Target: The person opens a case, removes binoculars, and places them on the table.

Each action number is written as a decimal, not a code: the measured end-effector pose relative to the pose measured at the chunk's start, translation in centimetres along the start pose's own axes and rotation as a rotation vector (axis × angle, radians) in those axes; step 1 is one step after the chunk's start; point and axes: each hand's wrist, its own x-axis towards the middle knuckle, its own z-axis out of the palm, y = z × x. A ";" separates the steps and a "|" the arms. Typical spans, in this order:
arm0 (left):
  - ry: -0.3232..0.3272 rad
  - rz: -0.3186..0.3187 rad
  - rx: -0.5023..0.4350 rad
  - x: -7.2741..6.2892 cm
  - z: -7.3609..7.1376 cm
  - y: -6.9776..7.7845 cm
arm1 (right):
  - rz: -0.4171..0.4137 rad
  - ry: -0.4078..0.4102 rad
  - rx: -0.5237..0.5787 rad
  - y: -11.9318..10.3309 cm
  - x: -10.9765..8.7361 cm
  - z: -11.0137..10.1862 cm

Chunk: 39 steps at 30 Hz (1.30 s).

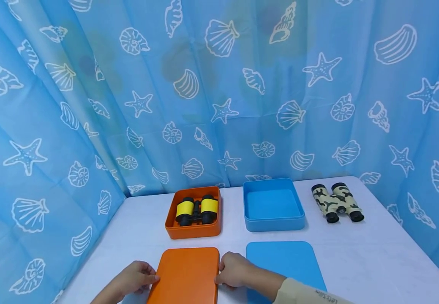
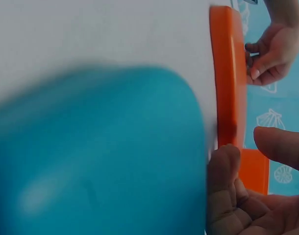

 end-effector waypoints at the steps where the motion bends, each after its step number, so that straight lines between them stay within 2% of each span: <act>1: 0.022 -0.012 0.048 0.0 0.1 0.1 | -0.005 -0.004 0.000 0.0 0.0 -0.2; 4: 0.087 -0.026 0.208 0.3 0.3 0.9 | -0.039 -0.014 0.000 -0.1 0.4 -1.0; 7: 0.127 0.019 0.268 1.1 0.1 2.1 | -0.087 -0.007 -0.018 -0.5 1.0 -2.0; 10: 0.173 0.135 0.264 2.4 -0.5 3.3 | -0.141 0.041 -0.055 -1.1 1.7 -3.1; 15: 0.303 0.332 0.270 5.1 -0.8 4.6 | -0.226 0.190 -0.150 -2.3 3.1 -4.8; 19: 0.371 0.466 0.312 7.0 -1.4 5.7 | -0.241 0.301 -0.263 -3.9 5.5 -5.5; 23: 0.399 0.582 0.407 8.8 -2.2 6.9 | -0.269 0.365 -0.414 -5.9 8.3 -5.2; 26: 0.382 0.611 0.498 10.2 -2.5 7.3 | -0.278 0.382 -0.519 -6.7 10.0 -4.7; 29: 0.357 0.603 0.555 11.3 -2.5 7.1 | -0.253 0.387 -0.573 -6.9 11.4 -4.2; 35: 0.331 0.548 0.534 12.3 -2.4 6.3 | -0.222 0.390 -0.637 -6.5 13.4 -3.6; 39: 0.343 0.555 0.519 12.8 -2.5 6.5 | -0.242 0.397 -0.654 -6.5 14.5 -3.7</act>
